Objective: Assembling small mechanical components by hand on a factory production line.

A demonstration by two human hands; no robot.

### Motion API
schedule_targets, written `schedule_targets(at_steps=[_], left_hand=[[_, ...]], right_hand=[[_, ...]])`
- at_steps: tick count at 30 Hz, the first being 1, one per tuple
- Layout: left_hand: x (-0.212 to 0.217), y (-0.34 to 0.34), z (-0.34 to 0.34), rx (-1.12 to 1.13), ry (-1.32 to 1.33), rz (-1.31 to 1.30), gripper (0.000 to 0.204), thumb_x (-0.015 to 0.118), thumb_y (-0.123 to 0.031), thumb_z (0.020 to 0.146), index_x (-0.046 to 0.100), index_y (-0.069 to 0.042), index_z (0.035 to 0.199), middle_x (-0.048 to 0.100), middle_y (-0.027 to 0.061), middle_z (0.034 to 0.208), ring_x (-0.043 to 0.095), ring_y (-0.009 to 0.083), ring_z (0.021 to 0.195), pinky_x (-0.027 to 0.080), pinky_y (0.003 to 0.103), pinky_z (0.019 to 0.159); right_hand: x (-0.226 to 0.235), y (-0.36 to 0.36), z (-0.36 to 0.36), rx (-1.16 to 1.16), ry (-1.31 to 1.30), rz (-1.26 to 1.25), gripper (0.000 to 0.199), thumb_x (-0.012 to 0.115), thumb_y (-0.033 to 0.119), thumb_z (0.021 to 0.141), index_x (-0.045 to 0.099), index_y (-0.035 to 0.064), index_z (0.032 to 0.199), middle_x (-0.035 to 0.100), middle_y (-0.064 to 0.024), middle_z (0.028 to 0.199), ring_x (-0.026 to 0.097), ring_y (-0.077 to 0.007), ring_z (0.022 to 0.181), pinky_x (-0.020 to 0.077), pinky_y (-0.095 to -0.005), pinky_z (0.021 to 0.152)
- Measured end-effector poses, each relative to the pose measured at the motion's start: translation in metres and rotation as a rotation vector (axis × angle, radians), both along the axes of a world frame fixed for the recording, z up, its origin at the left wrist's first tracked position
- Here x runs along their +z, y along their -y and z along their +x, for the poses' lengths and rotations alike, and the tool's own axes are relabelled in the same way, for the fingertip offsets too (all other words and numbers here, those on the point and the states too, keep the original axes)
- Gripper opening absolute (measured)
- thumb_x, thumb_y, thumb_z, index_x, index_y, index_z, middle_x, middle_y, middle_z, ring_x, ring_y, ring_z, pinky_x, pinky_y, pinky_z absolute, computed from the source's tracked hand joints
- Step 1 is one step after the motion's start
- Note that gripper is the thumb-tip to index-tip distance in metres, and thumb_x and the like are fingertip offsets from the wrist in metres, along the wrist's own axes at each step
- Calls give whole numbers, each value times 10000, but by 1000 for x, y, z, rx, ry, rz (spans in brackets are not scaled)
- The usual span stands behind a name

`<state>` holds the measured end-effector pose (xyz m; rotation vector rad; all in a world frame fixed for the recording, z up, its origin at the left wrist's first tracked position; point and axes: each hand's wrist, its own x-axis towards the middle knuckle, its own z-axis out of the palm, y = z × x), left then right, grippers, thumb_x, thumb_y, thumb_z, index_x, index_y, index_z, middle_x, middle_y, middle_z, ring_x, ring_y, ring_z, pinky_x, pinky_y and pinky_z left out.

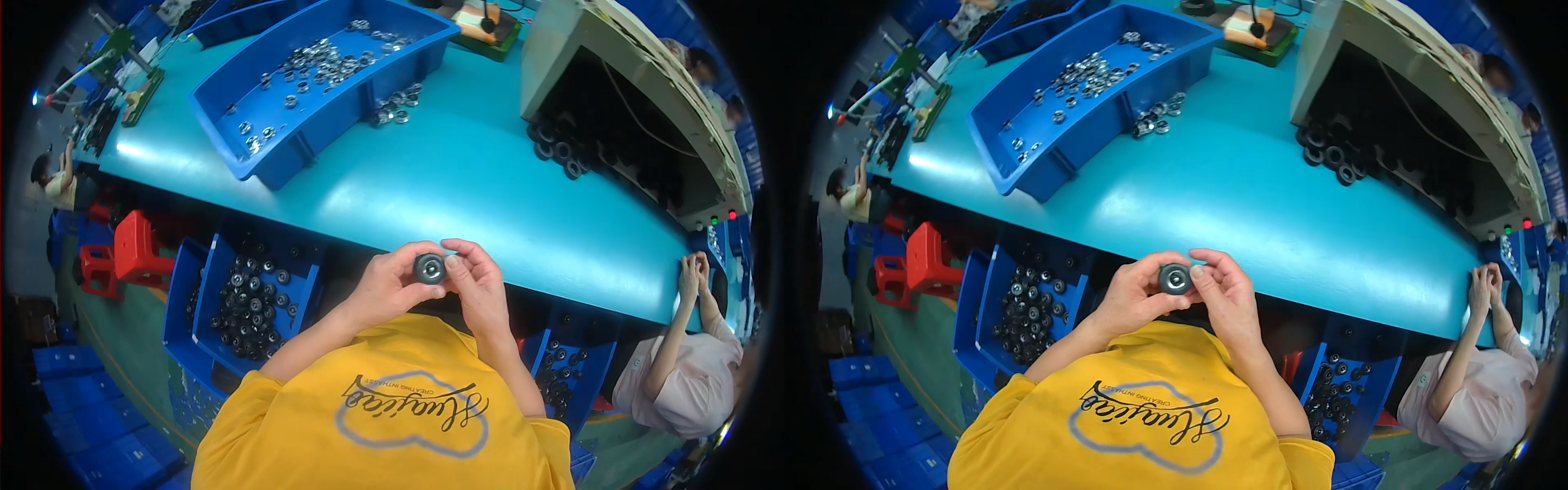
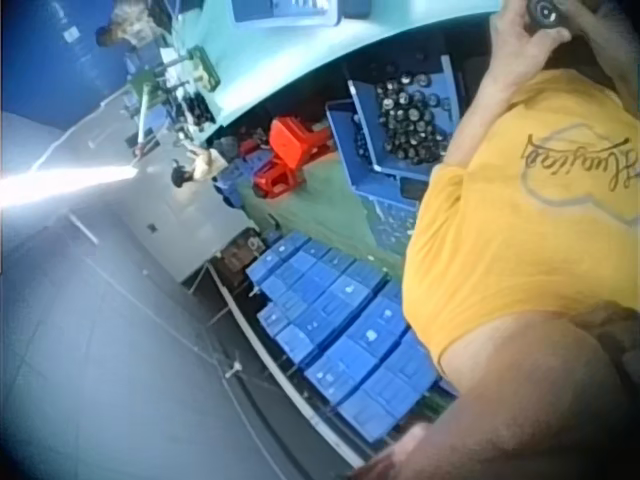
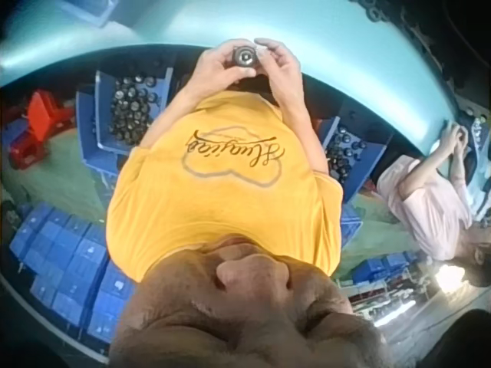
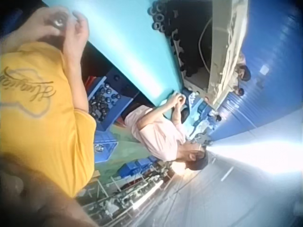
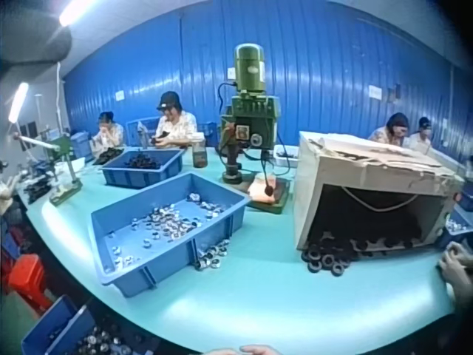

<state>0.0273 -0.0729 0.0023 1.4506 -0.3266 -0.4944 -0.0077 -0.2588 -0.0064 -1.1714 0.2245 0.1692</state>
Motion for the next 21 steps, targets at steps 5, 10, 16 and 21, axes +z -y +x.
schedule_targets(at_steps=[5, 10, 16, 21], left_hand=[[11, -63, 0, -17, 154, 331, 488, 834, 2, 825, 649, -39, 1275, 710, 31, 1035, 672, 91, 886, 563, 267, 775], [-24, -209, -22, 66, 121, 1183, 559, 854, -41, 757, 669, -33, 1284, 752, 160, 960, 733, 299, 897, 580, 374, 818], [-25, -244, -42, 233, 197, 1397, 471, 842, -67, 778, 707, -38, 1229, 730, 216, 860, 726, 386, 855, 570, 411, 759], [11, -132, -18, 239, 314, 856, 405, 823, -79, 830, 721, -64, 1222, 729, 170, 864, 695, 291, 727, 555, 369, 677]], right_hand=[[16, 42, 18, -63, 121, -298, 212, 676, 123, 1027, 701, 20, 1211, 716, -30, 970, 665, -97, 835, 550, -239, 756], [22, 128, 72, -267, 354, -983, 213, 758, 149, 911, 762, 33, 1089, 754, -93, 975, 702, -184, 853, 550, -309, 758], [6, 185, 157, -414, 309, -1658, 374, 823, 265, 859, 749, 75, 1173, 665, -74, 1164, 588, -277, 1089, 485, -411, 925], [3, 178, 202, -412, 175, -1848, 468, 869, 322, 796, 747, 87, 1183, 627, -60, 1260, 522, -302, 1178, 435, -415, 968]])
